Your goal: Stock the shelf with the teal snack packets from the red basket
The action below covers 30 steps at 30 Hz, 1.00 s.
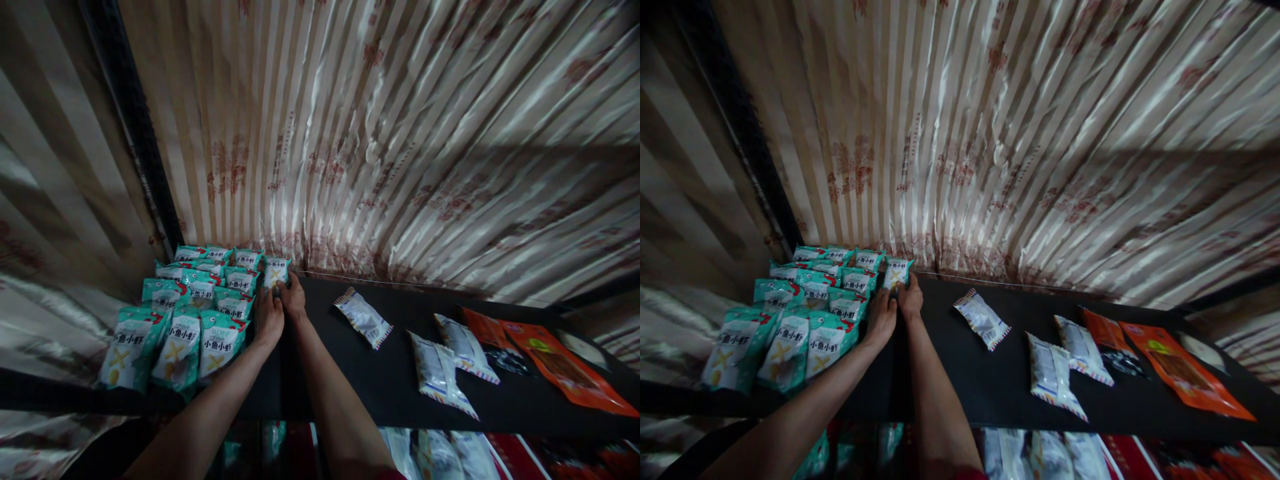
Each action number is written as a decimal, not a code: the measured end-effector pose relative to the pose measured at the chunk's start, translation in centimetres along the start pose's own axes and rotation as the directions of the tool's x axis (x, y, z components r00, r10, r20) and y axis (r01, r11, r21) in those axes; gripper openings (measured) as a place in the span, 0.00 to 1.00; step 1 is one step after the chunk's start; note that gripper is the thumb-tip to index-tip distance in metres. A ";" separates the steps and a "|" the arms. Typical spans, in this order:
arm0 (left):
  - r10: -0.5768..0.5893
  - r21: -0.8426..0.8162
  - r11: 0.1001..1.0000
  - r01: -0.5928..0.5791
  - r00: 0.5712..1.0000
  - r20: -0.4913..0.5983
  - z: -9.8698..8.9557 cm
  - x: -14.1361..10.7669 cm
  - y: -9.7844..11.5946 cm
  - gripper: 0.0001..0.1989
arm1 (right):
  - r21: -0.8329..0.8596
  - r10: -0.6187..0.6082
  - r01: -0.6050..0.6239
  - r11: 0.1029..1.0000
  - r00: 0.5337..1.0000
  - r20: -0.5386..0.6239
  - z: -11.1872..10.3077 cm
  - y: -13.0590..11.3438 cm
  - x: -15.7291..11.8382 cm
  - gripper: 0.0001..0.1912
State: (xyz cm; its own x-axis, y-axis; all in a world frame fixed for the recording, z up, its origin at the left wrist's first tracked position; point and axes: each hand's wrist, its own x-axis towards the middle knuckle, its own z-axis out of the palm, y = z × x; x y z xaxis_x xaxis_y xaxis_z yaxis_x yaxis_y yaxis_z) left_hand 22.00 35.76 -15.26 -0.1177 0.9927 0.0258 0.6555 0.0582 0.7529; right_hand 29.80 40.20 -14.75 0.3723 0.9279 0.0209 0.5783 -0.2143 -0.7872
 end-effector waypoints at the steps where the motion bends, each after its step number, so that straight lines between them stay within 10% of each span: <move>1: 0.003 0.002 1.000 -0.003 1.000 0.004 0.0 0.0 0.0 0.23 | -0.004 0.003 -0.003 1.000 1.000 -0.007 0.0 -0.1 0.0 0.24; 18: -0.029 -0.013 0.999 0.030 0.998 0.049 0.0 0.4 0.0 0.24 | -0.095 -0.108 0.113 0.989 0.992 0.057 0.9 0.6 -0.6 0.26; 30: 0.019 -0.085 0.996 -0.022 0.999 -0.035 -0.5 -3.3 0.4 0.20 | -0.164 -0.221 0.191 0.968 0.957 -0.187 0.5 2.4 -5.1 0.19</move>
State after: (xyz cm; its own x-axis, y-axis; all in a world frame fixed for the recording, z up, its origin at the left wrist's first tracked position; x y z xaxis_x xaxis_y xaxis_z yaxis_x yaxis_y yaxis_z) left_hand 22.33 32.46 -14.72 -0.1312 0.9894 0.0628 0.5918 0.0274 0.8056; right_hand 28.91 35.06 -17.01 0.3646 0.8784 0.3091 0.7500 -0.0803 -0.6566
